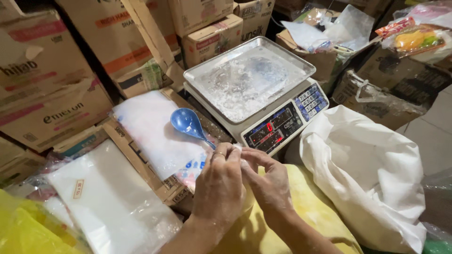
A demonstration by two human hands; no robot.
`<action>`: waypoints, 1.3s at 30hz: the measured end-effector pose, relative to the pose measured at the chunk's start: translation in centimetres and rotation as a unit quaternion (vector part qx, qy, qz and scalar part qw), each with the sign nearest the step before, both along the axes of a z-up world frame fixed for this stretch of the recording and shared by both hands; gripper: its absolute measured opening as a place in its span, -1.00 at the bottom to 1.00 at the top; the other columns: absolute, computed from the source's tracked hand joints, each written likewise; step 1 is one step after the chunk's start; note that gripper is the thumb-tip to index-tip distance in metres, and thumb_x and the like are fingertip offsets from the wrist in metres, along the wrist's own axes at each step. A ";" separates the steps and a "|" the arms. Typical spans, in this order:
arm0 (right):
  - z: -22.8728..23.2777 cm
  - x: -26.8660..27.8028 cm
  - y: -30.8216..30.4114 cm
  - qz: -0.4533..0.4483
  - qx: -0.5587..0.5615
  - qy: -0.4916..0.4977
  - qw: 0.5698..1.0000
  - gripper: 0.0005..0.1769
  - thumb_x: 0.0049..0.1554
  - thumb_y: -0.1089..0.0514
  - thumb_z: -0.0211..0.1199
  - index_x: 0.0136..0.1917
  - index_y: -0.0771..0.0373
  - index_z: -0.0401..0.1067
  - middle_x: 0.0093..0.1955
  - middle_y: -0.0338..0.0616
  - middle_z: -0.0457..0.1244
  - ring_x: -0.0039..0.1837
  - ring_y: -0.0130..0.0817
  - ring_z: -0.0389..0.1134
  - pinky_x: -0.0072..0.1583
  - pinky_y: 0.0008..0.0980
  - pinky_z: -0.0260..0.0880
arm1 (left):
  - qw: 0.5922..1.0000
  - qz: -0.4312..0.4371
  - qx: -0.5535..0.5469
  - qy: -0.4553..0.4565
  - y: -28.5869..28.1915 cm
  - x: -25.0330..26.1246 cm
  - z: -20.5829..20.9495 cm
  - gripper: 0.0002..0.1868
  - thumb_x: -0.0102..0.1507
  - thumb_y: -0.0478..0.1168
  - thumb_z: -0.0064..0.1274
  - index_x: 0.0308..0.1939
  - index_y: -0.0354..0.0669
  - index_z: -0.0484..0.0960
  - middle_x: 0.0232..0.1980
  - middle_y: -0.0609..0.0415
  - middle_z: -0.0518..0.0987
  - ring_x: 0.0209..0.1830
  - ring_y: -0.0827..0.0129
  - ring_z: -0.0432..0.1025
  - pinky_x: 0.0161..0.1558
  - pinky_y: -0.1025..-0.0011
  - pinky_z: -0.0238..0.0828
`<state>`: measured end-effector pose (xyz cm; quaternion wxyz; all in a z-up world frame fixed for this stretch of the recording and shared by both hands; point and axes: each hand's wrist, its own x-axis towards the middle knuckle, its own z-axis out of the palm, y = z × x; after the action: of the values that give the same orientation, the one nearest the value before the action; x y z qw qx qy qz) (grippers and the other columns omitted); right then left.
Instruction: The person scoops white powder from a large sack into small plastic bags using a blue scoop, weighs each bag on a digital scale, and ties the bags shut. The process is repeated multiple times in a cluttered storage area.
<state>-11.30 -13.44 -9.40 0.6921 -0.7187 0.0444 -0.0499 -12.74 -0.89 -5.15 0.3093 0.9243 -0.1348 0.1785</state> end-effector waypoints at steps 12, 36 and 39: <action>-0.7 -0.7 1.5 -0.025 0.011 -0.040 0.999 -0.79 0.05 0.23 0.33 -0.07 0.41 0.57 0.09 -0.19 0.37 0.09 -0.47 0.38 0.16 -0.50 0.38 | 0.997 -0.060 -0.007 -0.042 1.7 -1.1 0.0 -0.75 0.21 -0.41 0.01 -0.05 -0.41 0.62 -0.01 -0.30 0.58 -0.08 -0.07 0.56 -0.05 0.16 0.51; 2.1 -3.0 1.1 -0.034 0.086 0.081 0.992 -0.76 0.04 0.21 0.41 -0.02 0.35 0.64 -0.15 -0.14 0.46 -0.15 -0.45 0.42 -0.05 -0.47 0.41 | 0.942 -0.010 -0.331 0.057 3.2 -2.2 -0.9 -0.54 0.15 -0.39 0.21 0.03 -0.26 0.32 -0.22 -0.01 0.67 -0.17 0.38 0.65 -0.16 0.40 0.62; 2.1 -3.2 0.9 -0.038 0.093 0.092 0.991 -0.77 0.01 0.23 0.43 -0.03 0.33 0.64 -0.14 -0.15 0.47 -0.13 -0.46 0.42 -0.01 -0.49 0.41 | 0.959 -0.031 -0.242 0.140 4.3 -1.9 -0.8 -0.83 0.17 -0.27 0.23 -0.16 -0.19 0.72 -0.23 0.09 0.76 -0.25 0.44 0.67 -0.15 0.45 0.65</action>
<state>-14.47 -12.52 -7.29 0.7466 -0.6505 0.1391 -0.0054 -14.63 3.37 -5.94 0.5452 0.8328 -0.0717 0.0643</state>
